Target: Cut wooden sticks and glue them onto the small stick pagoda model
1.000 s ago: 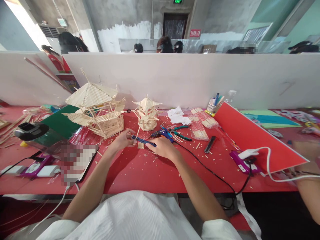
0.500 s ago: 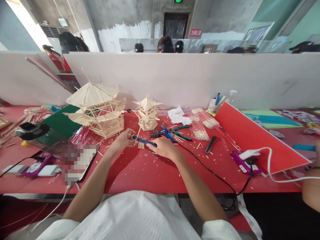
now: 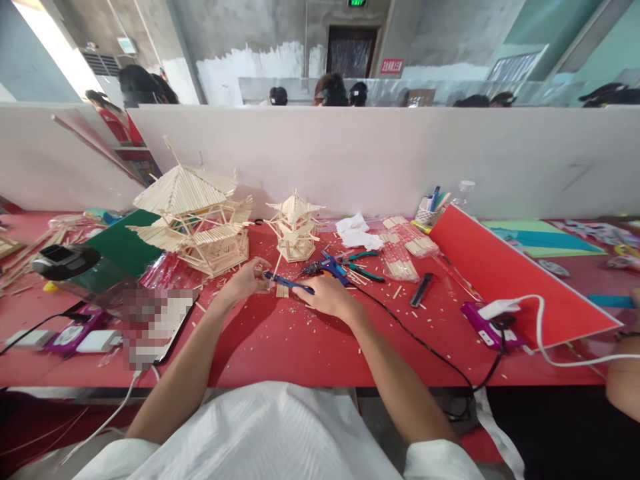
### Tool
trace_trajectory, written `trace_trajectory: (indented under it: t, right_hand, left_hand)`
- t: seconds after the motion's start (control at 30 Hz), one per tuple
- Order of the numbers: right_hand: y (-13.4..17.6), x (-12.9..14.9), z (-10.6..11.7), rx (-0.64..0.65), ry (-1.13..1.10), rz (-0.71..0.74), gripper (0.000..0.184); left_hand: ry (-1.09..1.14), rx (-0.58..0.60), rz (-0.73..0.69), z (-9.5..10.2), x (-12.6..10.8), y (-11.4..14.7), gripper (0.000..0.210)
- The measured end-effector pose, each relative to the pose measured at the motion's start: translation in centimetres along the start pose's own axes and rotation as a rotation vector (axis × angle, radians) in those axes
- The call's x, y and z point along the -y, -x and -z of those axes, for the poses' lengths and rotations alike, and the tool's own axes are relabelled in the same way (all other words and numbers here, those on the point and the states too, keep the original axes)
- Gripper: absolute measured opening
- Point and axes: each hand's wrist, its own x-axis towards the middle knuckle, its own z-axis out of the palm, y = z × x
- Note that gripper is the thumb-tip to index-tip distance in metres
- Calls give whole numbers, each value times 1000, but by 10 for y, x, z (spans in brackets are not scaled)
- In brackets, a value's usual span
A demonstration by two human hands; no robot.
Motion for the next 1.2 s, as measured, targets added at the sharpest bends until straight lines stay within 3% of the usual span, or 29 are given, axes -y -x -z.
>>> trace_trajectory:
  t: [0.73, 1.2]
  right_hand:
    - [1, -1, -2, -31, 30, 34, 39]
    - [3, 12, 6, -21, 66, -48, 40]
  left_hand:
    - [-3, 6, 29, -1, -6, 5, 44]
    - [-1, 18, 14, -1, -5, 3, 45]
